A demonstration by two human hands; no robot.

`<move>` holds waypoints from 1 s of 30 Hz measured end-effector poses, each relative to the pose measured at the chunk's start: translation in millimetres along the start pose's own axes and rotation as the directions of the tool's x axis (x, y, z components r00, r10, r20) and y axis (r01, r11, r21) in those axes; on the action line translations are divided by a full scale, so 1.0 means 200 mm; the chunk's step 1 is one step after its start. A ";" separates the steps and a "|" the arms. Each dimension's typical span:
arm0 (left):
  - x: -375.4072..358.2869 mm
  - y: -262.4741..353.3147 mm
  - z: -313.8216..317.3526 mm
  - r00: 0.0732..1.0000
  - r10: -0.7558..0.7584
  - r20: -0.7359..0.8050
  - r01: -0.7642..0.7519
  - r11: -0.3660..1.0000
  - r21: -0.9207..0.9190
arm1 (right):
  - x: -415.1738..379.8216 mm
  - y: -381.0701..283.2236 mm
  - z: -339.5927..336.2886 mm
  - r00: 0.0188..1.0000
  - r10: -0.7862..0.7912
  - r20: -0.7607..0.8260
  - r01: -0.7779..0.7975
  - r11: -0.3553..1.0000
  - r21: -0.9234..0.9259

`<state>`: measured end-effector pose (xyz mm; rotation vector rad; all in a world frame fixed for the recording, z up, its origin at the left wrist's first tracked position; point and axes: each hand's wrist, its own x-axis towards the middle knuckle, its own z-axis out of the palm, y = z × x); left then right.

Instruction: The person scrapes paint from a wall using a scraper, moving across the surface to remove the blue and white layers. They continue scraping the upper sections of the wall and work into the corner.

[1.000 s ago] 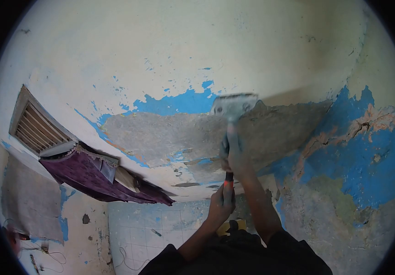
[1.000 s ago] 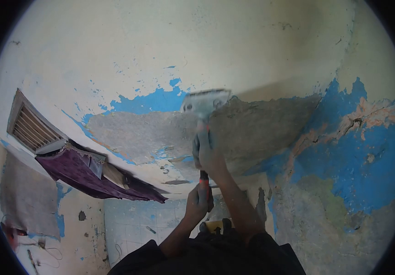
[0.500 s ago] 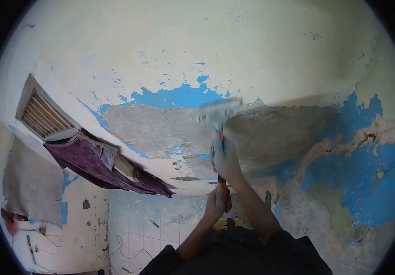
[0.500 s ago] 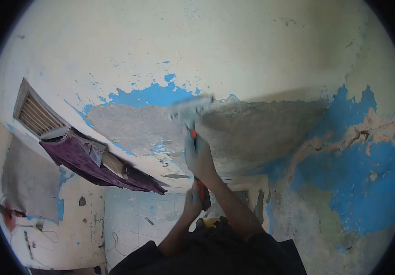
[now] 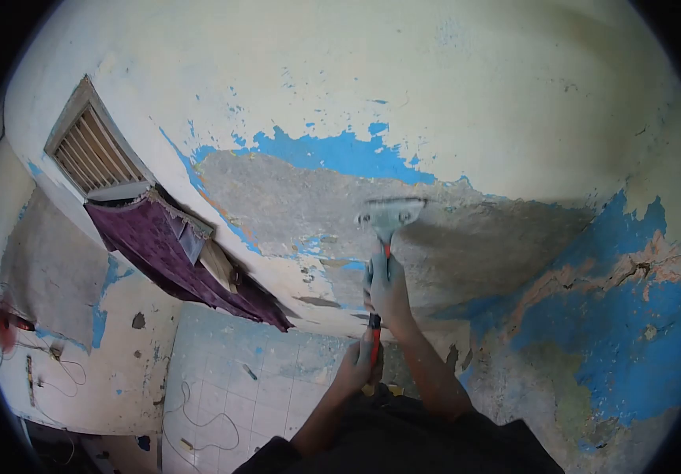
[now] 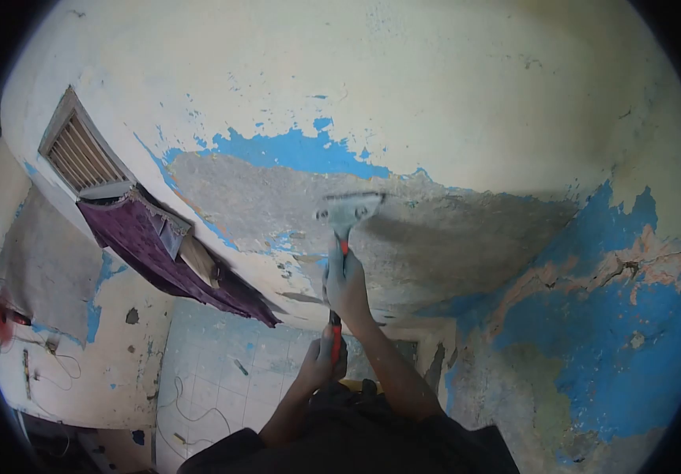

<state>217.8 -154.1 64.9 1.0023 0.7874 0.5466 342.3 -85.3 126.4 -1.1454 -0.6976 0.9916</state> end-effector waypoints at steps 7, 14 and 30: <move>-0.04 0.02 -0.03 0.997 -0.036 -0.068 0.041 0.996 0.079 | -0.04 0.01 0.00 0.989 0.147 0.022 -0.148 0.984 0.101; 0.03 0.00 0.01 1.000 0.013 0.002 -0.013 0.999 0.045 | -0.01 -0.09 -0.03 0.995 0.103 0.013 -0.104 0.991 0.087; 0.01 0.10 0.06 0.998 -0.013 -0.066 0.016 0.999 0.052 | -0.02 -0.14 -0.02 0.994 0.103 0.024 -0.104 0.994 0.046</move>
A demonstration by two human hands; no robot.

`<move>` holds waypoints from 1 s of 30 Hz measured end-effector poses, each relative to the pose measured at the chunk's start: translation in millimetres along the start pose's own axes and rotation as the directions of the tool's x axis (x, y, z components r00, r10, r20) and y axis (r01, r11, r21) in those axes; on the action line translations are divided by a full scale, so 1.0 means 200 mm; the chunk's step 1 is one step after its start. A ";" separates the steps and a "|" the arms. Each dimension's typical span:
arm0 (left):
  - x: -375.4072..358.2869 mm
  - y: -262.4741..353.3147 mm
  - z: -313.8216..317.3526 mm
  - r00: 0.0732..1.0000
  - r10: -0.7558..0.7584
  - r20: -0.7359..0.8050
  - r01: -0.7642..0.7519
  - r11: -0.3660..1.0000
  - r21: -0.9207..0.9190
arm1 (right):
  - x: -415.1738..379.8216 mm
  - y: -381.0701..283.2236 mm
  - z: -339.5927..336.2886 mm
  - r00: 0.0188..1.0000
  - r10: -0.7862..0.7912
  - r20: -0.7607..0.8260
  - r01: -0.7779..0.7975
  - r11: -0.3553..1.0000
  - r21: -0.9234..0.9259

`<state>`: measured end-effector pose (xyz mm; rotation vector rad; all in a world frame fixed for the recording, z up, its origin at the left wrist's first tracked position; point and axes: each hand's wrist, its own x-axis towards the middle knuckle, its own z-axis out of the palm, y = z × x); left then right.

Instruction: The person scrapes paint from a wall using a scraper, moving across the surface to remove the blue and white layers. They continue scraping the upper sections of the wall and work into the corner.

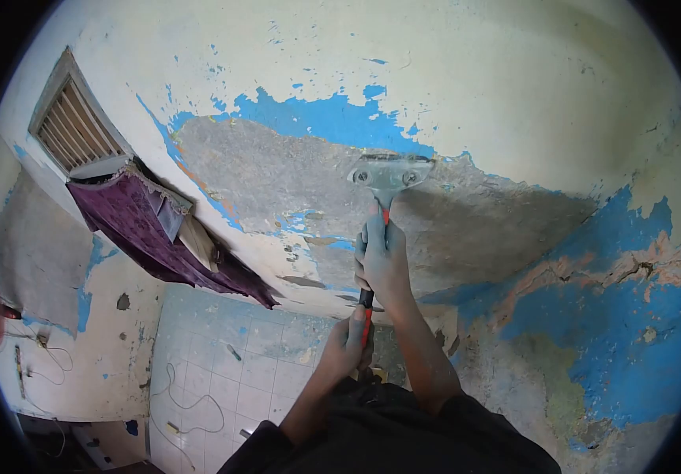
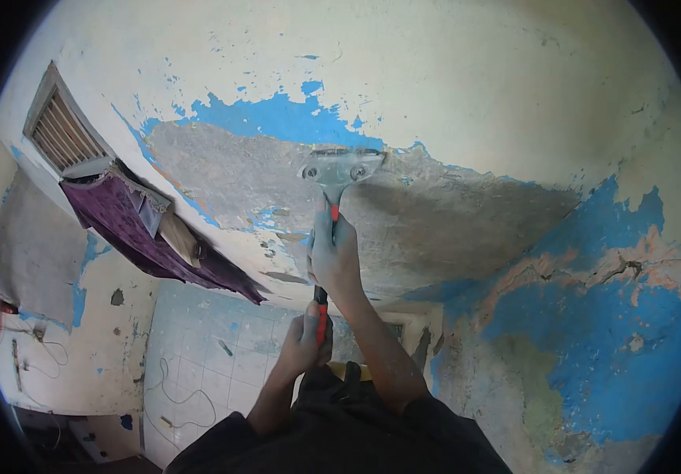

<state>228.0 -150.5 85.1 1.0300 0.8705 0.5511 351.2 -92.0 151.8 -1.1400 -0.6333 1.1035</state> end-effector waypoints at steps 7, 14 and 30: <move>0.03 -0.02 0.00 1.000 0.008 0.021 -0.007 0.999 -0.041 | 0.01 -0.03 0.02 0.999 -0.016 -0.030 0.015 0.999 -0.042; 0.05 -0.12 0.04 0.996 0.069 -0.057 -0.070 0.997 -0.015 | 0.04 -0.04 0.03 0.994 -0.093 -0.052 0.087 0.990 -0.111; 0.02 0.12 0.12 0.990 0.135 0.037 -0.133 0.989 -0.061 | 0.00 -0.23 0.01 0.990 -0.135 0.028 0.135 0.991 -0.009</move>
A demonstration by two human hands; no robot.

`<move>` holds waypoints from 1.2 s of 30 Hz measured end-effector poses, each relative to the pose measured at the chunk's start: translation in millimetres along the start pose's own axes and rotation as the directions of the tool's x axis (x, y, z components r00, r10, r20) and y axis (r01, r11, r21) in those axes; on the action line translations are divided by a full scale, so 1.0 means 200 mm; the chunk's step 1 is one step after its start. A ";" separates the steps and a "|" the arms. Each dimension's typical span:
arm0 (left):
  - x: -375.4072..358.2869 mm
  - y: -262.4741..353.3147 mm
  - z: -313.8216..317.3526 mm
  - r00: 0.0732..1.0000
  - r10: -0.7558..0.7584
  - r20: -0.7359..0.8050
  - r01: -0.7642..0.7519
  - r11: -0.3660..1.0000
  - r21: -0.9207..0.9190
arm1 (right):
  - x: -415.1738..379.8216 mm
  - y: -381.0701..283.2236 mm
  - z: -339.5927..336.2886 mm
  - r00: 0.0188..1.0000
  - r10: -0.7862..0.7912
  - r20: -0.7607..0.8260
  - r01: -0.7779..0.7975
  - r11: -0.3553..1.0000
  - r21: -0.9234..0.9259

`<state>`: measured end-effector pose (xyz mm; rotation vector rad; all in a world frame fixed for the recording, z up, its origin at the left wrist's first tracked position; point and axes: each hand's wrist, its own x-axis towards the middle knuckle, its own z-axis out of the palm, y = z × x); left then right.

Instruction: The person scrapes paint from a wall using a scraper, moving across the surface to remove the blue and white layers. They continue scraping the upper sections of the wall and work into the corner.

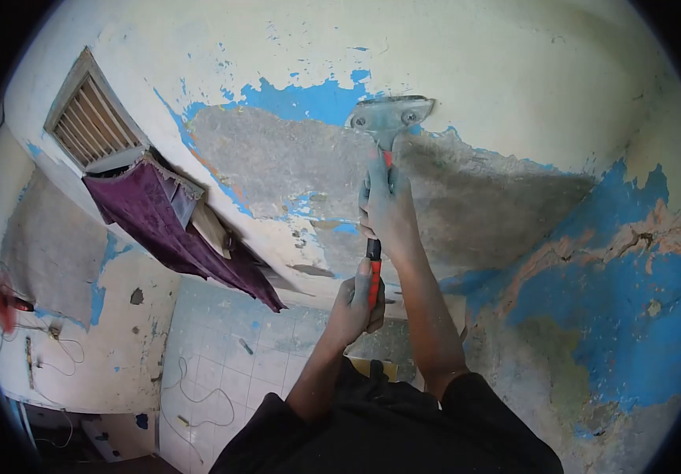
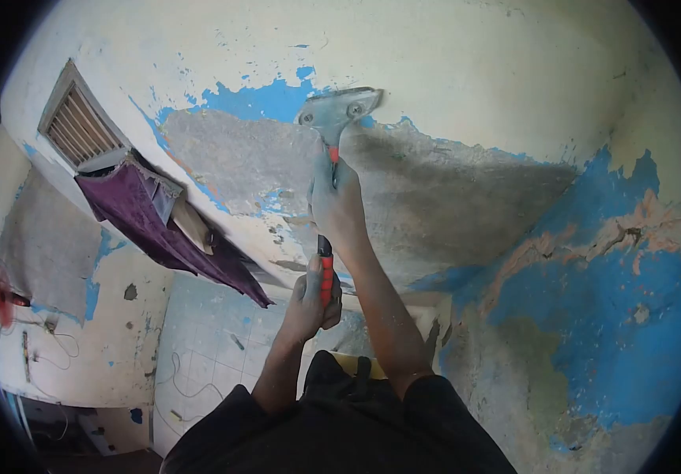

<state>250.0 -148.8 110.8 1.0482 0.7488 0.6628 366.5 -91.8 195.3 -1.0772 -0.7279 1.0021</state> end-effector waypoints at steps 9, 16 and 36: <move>-0.05 -0.15 -0.04 0.998 -0.005 0.065 0.008 0.999 -0.034 | -0.05 0.16 -0.11 0.999 0.050 0.004 -0.051 0.997 0.064; -0.13 -0.18 -0.14 0.987 0.162 -0.005 -0.162 0.987 0.022 | -0.07 0.21 -0.05 0.987 0.162 0.021 -0.163 0.974 0.159; -0.14 0.11 -0.35 0.976 0.192 -0.100 -0.140 0.913 0.383 | -0.01 0.22 0.15 0.992 0.128 0.017 -0.123 0.891 0.438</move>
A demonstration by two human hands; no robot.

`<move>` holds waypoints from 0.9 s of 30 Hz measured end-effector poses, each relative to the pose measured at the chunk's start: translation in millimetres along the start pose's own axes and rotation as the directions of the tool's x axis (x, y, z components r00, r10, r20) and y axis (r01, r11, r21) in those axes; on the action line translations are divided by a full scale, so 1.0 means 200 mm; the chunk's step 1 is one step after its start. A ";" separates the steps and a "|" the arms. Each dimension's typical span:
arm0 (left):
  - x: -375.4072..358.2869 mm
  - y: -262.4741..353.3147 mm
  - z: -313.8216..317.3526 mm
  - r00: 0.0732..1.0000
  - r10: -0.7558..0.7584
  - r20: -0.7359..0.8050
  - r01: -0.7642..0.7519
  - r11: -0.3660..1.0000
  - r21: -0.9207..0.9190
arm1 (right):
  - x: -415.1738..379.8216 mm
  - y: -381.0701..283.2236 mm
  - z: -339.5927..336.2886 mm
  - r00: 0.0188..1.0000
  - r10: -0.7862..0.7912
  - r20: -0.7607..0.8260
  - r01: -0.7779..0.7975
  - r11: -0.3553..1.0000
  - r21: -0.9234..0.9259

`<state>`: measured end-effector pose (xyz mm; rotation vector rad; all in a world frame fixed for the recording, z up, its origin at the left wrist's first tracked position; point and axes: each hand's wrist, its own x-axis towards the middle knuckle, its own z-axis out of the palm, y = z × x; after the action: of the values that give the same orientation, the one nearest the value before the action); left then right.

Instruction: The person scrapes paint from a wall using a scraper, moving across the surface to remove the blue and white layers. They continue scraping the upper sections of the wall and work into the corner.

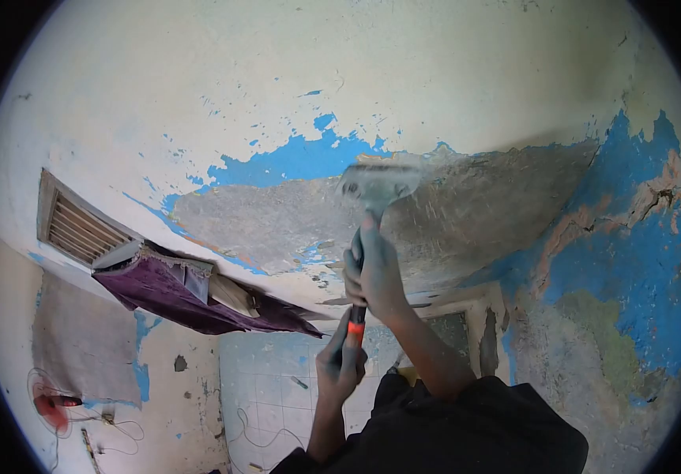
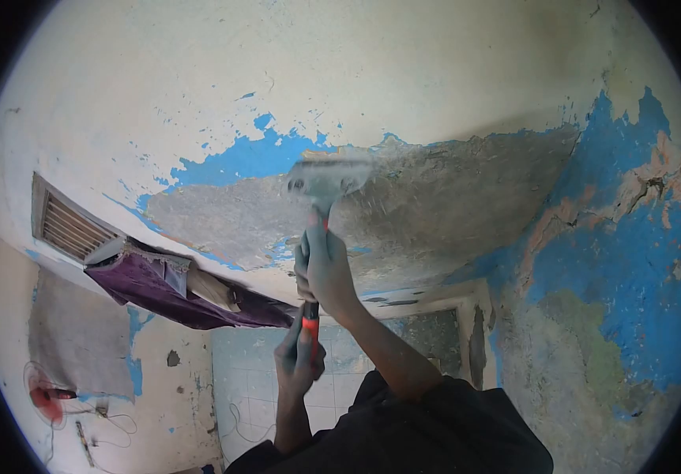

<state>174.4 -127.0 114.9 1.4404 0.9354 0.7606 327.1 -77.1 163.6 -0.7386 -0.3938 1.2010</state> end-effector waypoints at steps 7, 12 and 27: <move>0.05 0.07 -0.05 0.998 0.066 0.012 -0.067 0.993 0.101 | 0.00 -0.01 0.07 0.999 0.038 -0.035 -0.038 0.999 0.006; 0.04 0.14 -0.07 0.997 0.077 0.024 -0.080 0.986 0.149 | 0.03 -0.10 0.08 0.998 -0.042 -0.039 0.047 0.991 0.126; 0.06 0.18 -0.07 0.989 0.137 0.060 -0.146 0.969 0.197 | 0.01 -0.12 0.10 0.993 -0.028 -0.112 0.045 0.988 0.149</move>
<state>172.1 -109.0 150.8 1.7099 0.9013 0.7502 332.3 -74.1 194.4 -0.6597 -0.2213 1.1370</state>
